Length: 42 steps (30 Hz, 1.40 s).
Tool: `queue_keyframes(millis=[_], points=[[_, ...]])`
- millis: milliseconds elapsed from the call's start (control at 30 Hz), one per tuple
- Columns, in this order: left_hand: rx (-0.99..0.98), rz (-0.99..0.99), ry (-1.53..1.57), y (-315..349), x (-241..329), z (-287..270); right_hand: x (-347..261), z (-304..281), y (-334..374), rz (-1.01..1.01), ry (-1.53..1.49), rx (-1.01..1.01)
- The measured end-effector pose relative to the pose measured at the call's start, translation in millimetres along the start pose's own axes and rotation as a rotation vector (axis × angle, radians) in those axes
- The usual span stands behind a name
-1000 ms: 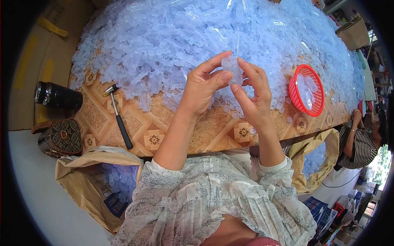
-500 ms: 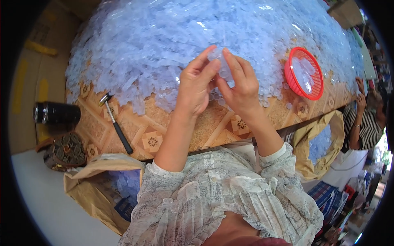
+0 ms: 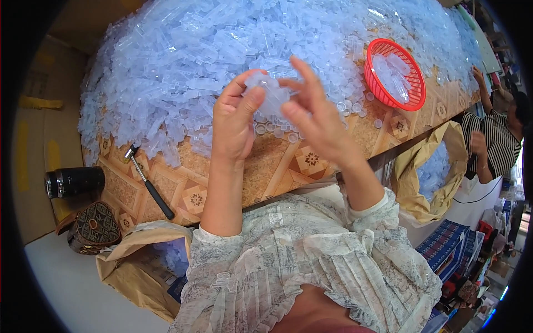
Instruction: The person inspects and sorts clear plastic components on a workbench by hand.
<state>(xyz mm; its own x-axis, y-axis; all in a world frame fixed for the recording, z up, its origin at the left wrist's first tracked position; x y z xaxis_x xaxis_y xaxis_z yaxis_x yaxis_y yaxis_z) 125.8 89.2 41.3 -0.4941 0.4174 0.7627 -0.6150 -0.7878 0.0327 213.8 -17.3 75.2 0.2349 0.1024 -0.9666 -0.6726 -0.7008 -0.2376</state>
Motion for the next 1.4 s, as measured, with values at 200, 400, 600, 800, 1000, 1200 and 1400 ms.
queue_keyframes(millis=[200, 400, 600, 800, 1000, 1200, 1400], points=[[0.059, -0.169, 0.154, -3, -10, -4, 26, -41, -43, -0.331, 0.740, 0.059], [0.048, -0.315, 0.260, -5, -27, -9, 34, -32, -56, -0.386, 0.912, 0.008], [0.131, -0.234, 0.228, -6, -23, -11, 33, -27, -57, -0.416, 0.895, -0.030], [0.165, -0.064, 0.106, -10, -16, -15, 29, -42, -64, -0.391, 0.749, 0.112], [0.204, 0.061, 0.010, -8, -6, -15, 4, 13, -25, 0.307, -0.529, -0.190], [0.232, 0.164, -0.049, -6, 0, -16, 10, 35, -17, 0.311, -0.490, -0.149], [0.209, 0.262, -0.111, -1, 7, -13, 13, 38, -14, 0.414, -0.582, -0.169]])
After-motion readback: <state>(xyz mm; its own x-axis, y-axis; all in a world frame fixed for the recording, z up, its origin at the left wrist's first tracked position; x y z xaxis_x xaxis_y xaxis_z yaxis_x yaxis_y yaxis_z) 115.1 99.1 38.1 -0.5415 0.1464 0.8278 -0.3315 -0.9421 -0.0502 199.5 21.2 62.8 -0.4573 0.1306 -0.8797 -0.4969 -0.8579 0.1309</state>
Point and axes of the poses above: each hand's wrist, its own y-axis away from the middle knuckle, its own z-axis out of the palm, x = y × z, the point moved 8 cm from there along -y, towards the middle knuckle, and after that the axes turned 10 degrees about x, right-handed, at the moved point
